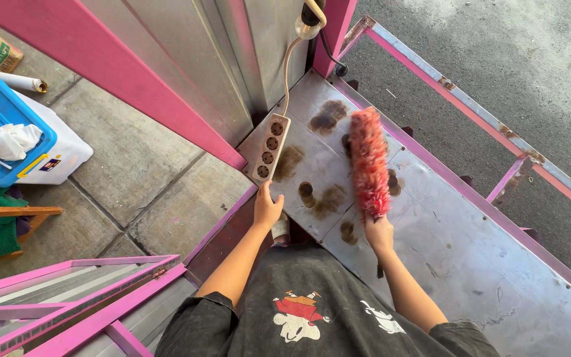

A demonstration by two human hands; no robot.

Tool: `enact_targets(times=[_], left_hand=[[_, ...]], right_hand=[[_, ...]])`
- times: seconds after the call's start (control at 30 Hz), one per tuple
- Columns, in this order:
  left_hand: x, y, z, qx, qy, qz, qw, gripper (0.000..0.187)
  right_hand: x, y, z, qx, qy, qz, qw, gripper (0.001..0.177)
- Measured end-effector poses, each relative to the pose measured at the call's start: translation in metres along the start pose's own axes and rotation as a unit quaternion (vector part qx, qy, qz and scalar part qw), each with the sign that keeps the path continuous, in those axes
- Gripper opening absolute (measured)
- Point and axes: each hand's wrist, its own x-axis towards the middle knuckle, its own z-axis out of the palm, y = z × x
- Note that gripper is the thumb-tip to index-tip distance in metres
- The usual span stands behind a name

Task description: Dusting and cleaning the interior surfaces and walls of a small metal kiosk stall.

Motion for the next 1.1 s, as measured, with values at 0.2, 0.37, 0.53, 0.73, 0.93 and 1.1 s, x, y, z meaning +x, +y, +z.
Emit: enact_targets(times=[0.2,0.37,0.53,0.73,0.93,1.1], left_hand=[[0.012,0.005,-0.008,-0.036,-0.059,-0.105,0.992,0.056],[0.08,0.049,-0.012,-0.037,0.075,0.185,0.979,0.042],[0.219,0.211,-0.063,-0.202,0.075,0.213,0.953,0.068],[0.28,0.286,-0.083,-0.267,0.008,0.229,0.936,0.067],[0.272,0.285,-0.067,-0.244,-0.018,0.289,0.926,0.046],[0.287,0.271,-0.074,-0.318,-0.079,0.294,0.898,0.033]], right_hand=[[-0.025,-0.084,-0.053,0.134,0.043,-0.074,0.987,0.039],[-0.019,-0.148,-0.072,0.269,0.086,-0.188,0.941,0.036],[-0.019,-0.219,-0.103,0.326,0.055,-0.184,0.926,0.031],[-0.039,-0.233,-0.113,0.314,0.076,-0.265,0.909,0.031],[-0.027,-0.241,-0.145,0.284,0.057,-0.221,0.931,0.028],[-0.022,-0.234,-0.177,0.23,0.07,-0.26,0.935,0.028]])
